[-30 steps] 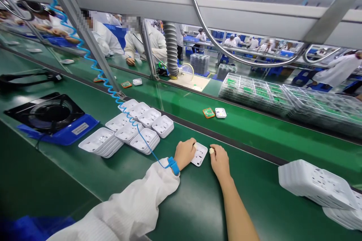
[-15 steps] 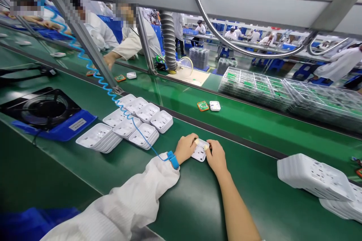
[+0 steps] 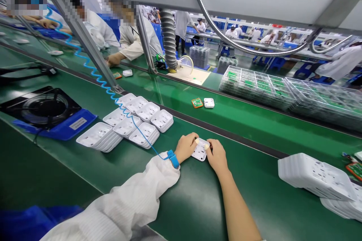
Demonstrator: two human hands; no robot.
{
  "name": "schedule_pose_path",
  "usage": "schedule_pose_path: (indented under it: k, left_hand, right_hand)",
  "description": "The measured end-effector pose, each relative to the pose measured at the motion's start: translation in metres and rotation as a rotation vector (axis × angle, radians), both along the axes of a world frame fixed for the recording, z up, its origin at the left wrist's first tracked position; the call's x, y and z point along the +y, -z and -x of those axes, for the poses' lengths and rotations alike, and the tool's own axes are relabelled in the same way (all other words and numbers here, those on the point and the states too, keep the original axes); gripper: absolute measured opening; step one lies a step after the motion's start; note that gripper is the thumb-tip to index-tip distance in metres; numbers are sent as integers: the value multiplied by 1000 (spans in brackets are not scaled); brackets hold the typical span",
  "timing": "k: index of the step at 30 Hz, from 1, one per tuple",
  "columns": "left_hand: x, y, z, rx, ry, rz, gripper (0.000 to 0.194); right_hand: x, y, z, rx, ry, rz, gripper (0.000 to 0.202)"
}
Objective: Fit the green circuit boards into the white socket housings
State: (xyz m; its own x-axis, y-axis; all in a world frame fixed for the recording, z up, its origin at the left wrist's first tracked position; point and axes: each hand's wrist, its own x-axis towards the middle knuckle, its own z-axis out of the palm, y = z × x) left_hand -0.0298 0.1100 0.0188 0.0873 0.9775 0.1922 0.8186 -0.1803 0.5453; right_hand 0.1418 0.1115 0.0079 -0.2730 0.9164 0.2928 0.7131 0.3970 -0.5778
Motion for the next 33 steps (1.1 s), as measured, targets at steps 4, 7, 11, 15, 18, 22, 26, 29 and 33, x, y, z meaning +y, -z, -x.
schedule_pose_path:
  k: [4, 7, 11, 15, 18, 22, 26, 29, 33]
  left_hand:
    - [0, -2, 0, 1, 3, 10, 17]
    - [0, -3, 0, 1, 4, 14, 17]
    - [0, -3, 0, 2, 4, 24, 17]
    - [0, -4, 0, 5, 6, 32, 18]
    - [0, -5, 0, 8, 8, 35, 18]
    - [0, -5, 0, 10, 8, 37, 18]
    - [0, -5, 0, 10, 10, 36, 17]
    - [0, -5, 0, 10, 10, 40, 17]
    - [0, -6, -1, 14, 8, 46, 17]
  right_hand:
    - [0, 0, 0, 8, -5, 0, 25]
    - [0, 0, 0, 5, -7, -4, 25]
    - [1, 0, 0, 1, -6, -11, 26]
    - [1, 0, 0, 1, -1, -5, 27]
    - [1, 0, 0, -3, 1, -5, 27]
    - [1, 0, 0, 3, 0, -11, 27]
    - [0, -1, 0, 6, 1, 3, 26]
    - [0, -2, 0, 8, -4, 11, 26]
    - [1, -1, 0, 10, -3, 0, 25]
